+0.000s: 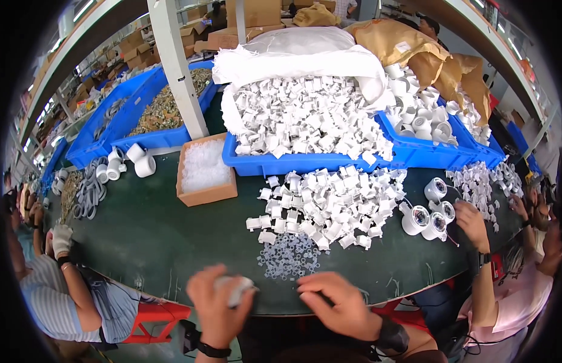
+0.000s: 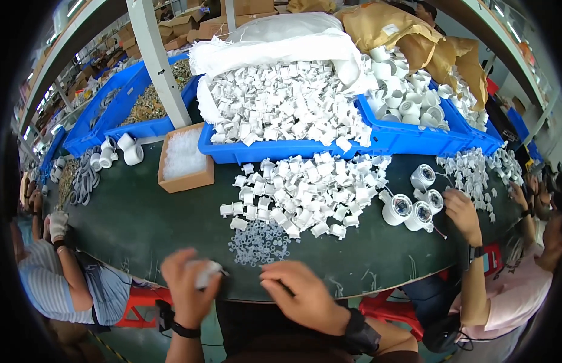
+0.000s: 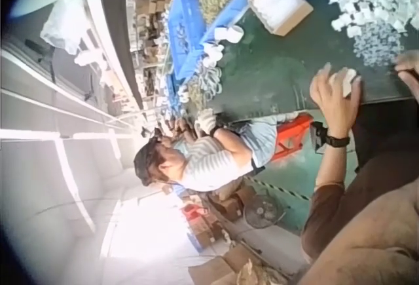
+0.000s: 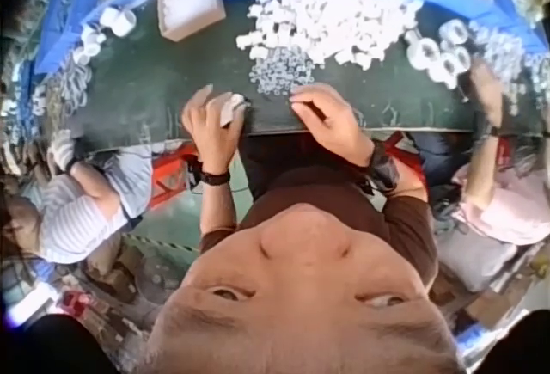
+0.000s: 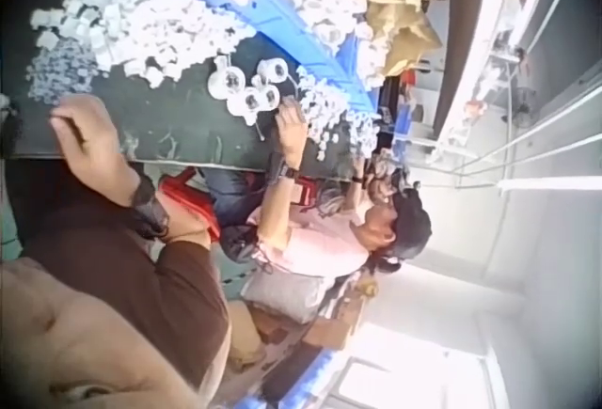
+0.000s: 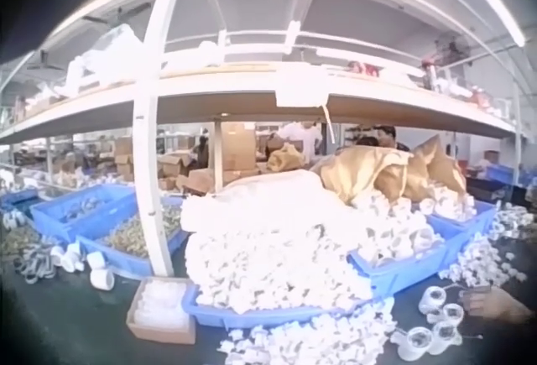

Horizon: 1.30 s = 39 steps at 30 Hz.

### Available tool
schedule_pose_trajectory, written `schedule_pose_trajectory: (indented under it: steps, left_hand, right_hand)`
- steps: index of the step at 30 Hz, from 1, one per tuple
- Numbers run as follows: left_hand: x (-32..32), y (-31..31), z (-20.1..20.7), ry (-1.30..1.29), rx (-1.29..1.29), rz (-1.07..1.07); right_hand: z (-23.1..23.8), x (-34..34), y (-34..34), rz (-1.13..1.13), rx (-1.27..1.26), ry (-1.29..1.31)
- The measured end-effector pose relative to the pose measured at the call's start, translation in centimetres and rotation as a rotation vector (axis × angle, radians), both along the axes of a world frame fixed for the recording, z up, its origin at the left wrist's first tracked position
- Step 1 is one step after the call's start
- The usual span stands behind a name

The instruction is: The person assembles camera components by hand, picking up a white plastic housing and a wire connector, fitting the connector into the housing, and then sliding a small white ring onto the wire. The person repeats this process with additional units, occasionally moving aside completed assemblies on the green workbench.

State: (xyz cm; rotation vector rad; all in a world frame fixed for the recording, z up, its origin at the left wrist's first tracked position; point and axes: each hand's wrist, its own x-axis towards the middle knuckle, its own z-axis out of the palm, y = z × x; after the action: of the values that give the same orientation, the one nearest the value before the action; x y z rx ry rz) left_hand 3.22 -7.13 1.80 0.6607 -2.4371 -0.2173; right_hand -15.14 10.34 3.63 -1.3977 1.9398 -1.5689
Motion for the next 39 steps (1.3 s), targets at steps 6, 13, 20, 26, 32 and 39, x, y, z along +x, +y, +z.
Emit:
schedule_pose_trajectory:
  steps: [6,13,20,26,32,39]
  left_hand:
    - [1.7,-1.7,0.4,0.102,0.066,0.418]
    - [-0.9,2.1,-0.5,0.116,0.323,0.166]
    - [-1.3,3.1,0.0,0.127,0.382,0.071]
    - [-1.8,4.7,0.8,0.208,0.456,-0.214]
    - [-2.9,7.6,0.2,0.106,0.652,-0.557]
    - [-1.6,7.4,-1.3,0.283,0.675,-0.205]
  right_hand:
    - [0.6,-11.1,4.8,-0.800,0.326,0.823]
    - [-1.3,-15.7,9.3,-0.691,0.567,0.848]
    - [1.3,-16.8,11.5,-0.459,0.616,0.651]
    - [1.9,-10.4,8.2,-0.431,-0.140,-0.334]
    - [0.1,-0.7,3.2,0.013,-0.040,0.228]
    - [-2.4,3.1,0.4,0.312,-0.011,-0.079]
